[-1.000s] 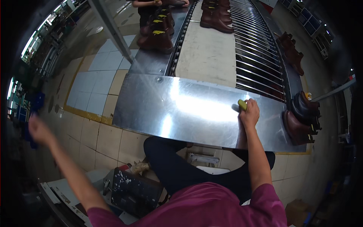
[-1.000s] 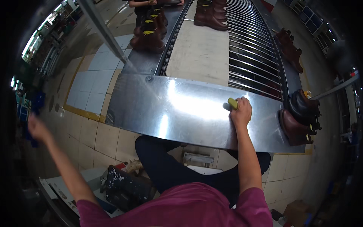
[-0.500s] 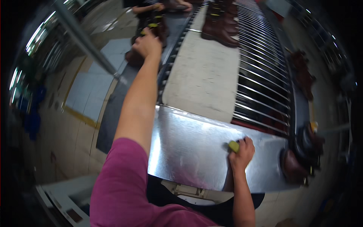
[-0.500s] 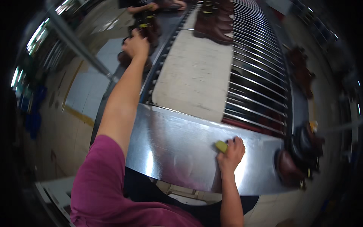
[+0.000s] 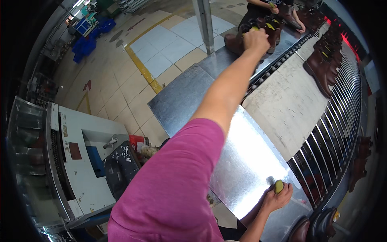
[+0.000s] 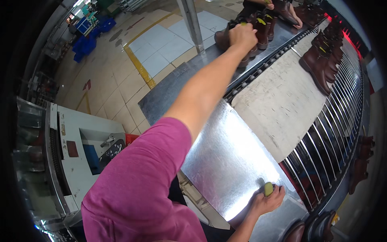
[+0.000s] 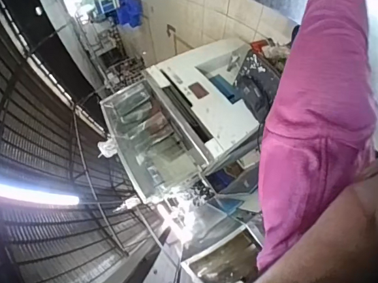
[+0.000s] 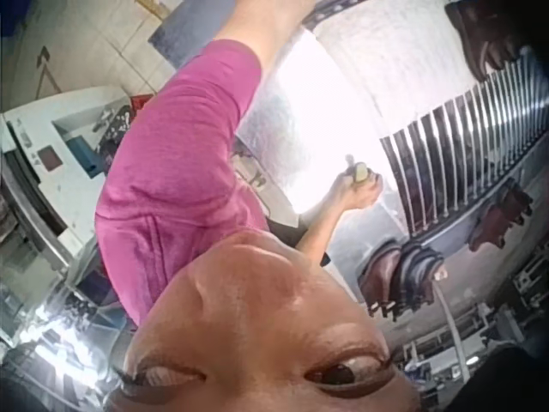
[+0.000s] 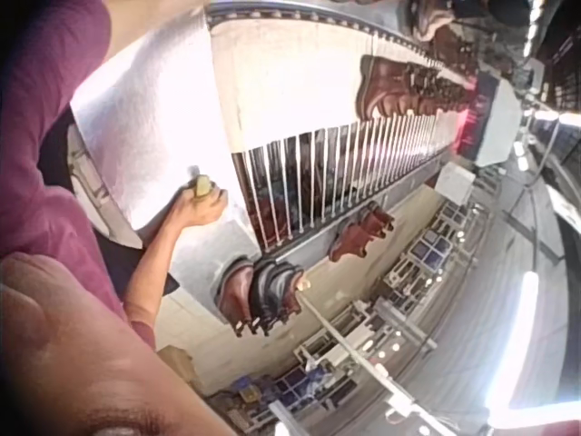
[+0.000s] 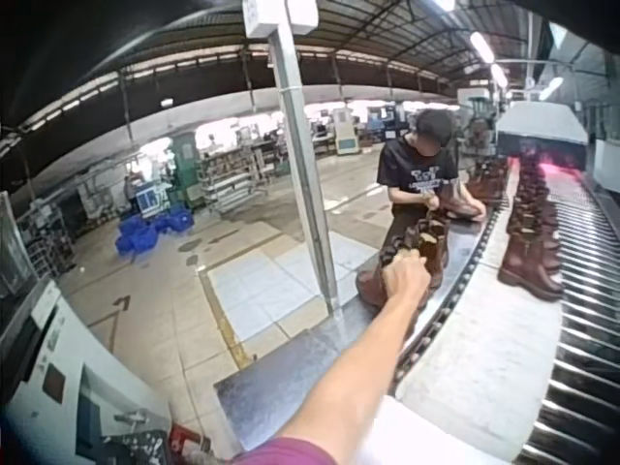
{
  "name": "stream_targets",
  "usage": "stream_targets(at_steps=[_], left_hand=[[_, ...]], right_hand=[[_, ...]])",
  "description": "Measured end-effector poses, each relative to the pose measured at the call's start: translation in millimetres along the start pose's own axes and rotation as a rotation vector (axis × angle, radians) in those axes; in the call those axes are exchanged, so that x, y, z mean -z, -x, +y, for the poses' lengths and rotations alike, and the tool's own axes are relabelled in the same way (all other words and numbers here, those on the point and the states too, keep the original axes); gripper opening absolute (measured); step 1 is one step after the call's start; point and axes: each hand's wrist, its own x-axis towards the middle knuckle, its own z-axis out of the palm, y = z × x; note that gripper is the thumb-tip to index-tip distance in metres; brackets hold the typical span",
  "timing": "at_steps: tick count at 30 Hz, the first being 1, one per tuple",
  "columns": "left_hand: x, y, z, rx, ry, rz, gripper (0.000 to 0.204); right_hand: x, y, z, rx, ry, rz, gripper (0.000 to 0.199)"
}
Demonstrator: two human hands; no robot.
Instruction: Cleaning and polishing leather boots using a handheld brush on a factory production line.
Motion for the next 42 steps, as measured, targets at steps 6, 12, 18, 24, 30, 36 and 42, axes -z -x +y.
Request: stream_targets(at_steps=[6, 12, 18, 24, 30, 36, 42], left_hand=[[83, 54, -44, -0.188, 0.205, 0.171, 0.023], [159, 115, 8, -0.522, 0.34, 0.139, 0.019], [224, 208, 36, -0.519, 0.654, 0.143, 0.019], [309, 360, 32, -0.87, 0.851, -0.186, 0.018], [313, 430, 8, -0.697, 1.071, -0.403, 0.03], [214, 319, -18, 0.059, 0.823, 0.023, 0.048], [74, 156, -45, 0.341, 0.396, 0.167, 0.118]], right_hand=[[0, 0, -11, 0.022, -0.011, 0.045, 0.036], [10, -1, -8, -0.094, -0.012, -0.146, 0.035], [-4, -1, -2, -0.025, -0.07, -0.002, 0.031], [6, -4, -18, -0.061, -0.051, 0.02, 0.037], [8, -4, -8, -0.102, -0.102, -0.045, 0.031], [17, 3, -15, -0.071, -0.028, 0.055, 0.031], [9, 2, -16, -0.073, -0.053, 0.03, 0.034]])
